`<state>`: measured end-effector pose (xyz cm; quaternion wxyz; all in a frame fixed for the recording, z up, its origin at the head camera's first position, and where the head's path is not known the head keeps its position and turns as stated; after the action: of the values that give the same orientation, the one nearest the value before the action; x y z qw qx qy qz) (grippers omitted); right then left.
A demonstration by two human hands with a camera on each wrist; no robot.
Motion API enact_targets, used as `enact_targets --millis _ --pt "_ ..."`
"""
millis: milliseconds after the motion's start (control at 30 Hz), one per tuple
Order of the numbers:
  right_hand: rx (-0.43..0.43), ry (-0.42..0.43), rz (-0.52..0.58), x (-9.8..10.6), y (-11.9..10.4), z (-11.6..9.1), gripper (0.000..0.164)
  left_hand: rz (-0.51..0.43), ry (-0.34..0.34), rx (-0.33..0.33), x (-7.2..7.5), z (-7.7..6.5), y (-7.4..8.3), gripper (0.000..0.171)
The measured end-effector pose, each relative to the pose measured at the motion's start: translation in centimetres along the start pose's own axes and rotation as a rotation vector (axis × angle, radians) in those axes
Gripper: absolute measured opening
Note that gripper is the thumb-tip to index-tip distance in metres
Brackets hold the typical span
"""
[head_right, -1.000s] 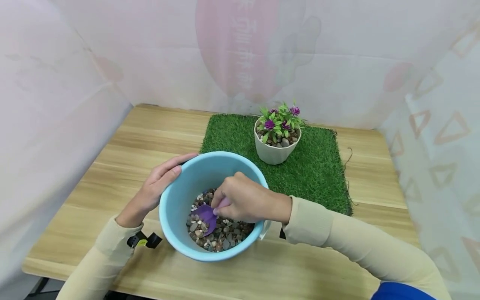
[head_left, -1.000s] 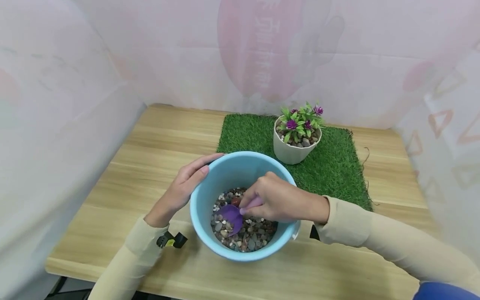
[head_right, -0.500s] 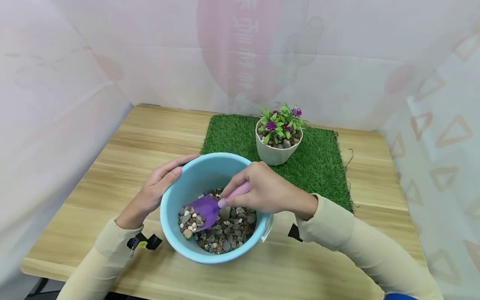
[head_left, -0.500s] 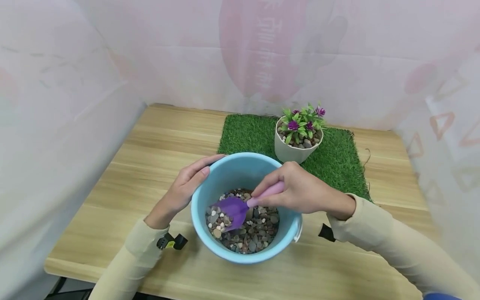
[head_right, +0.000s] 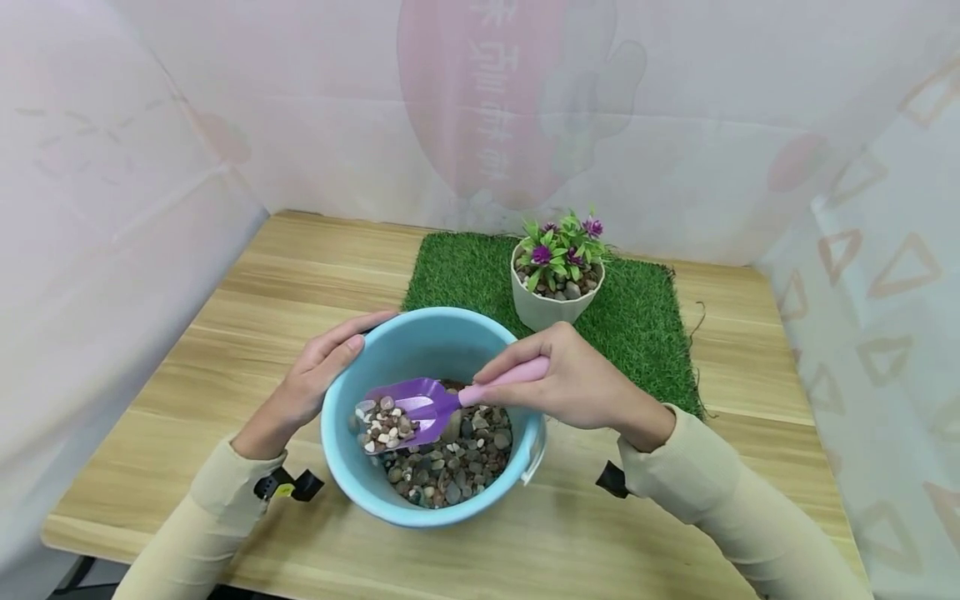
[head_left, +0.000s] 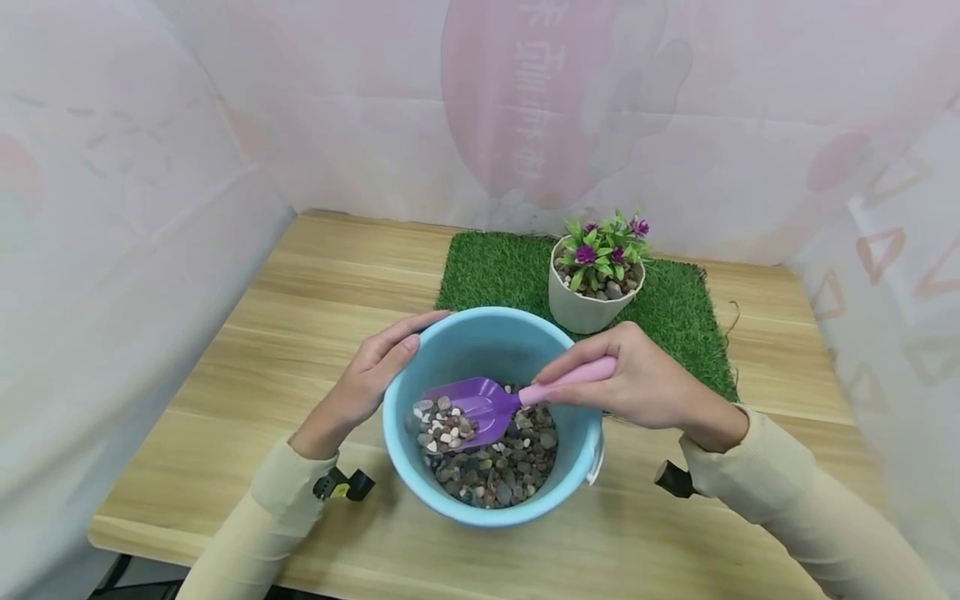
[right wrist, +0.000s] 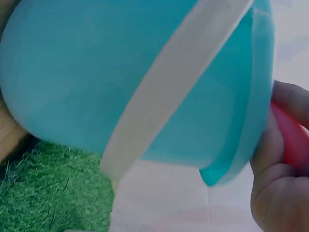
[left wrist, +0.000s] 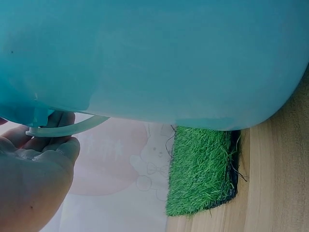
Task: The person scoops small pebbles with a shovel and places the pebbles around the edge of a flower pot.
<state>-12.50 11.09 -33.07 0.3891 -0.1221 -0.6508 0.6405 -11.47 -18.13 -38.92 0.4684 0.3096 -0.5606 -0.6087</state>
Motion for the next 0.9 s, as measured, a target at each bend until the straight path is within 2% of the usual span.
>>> enact_targets --millis 267,567,733,900 --pt "-0.013 0.087 0.047 1.4 0.2 -1.4 0.016 0.0 0.012 0.027 0.0 0.1 -0.2 0.047" --pt "-0.072 0.218 0.032 2.8 0.4 -3.1 0.018 0.002 0.007 0.026 0.1 -0.1 -0.2 0.047" --pt "-0.1 0.265 0.052 3.4 0.2 -3.9 0.022 -0.001 0.012 0.034 0.1 -0.1 -0.2 0.046" --pt "-0.105 0.307 0.019 4.2 0.4 -4.6 0.022 0.0 0.014 0.031 0.1 -0.1 -0.3 0.046"
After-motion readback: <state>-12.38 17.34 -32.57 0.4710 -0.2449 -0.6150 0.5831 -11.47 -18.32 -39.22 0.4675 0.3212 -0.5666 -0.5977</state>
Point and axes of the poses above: each hand's wrist, its own z-axis towards the middle knuckle, its own x-axis out of the back of the hand, y = z × x, the point moved 5 cm from there along z, towards the middle knuckle, and after that the axes turned 6 degrees about x, right-handed, at the moved point
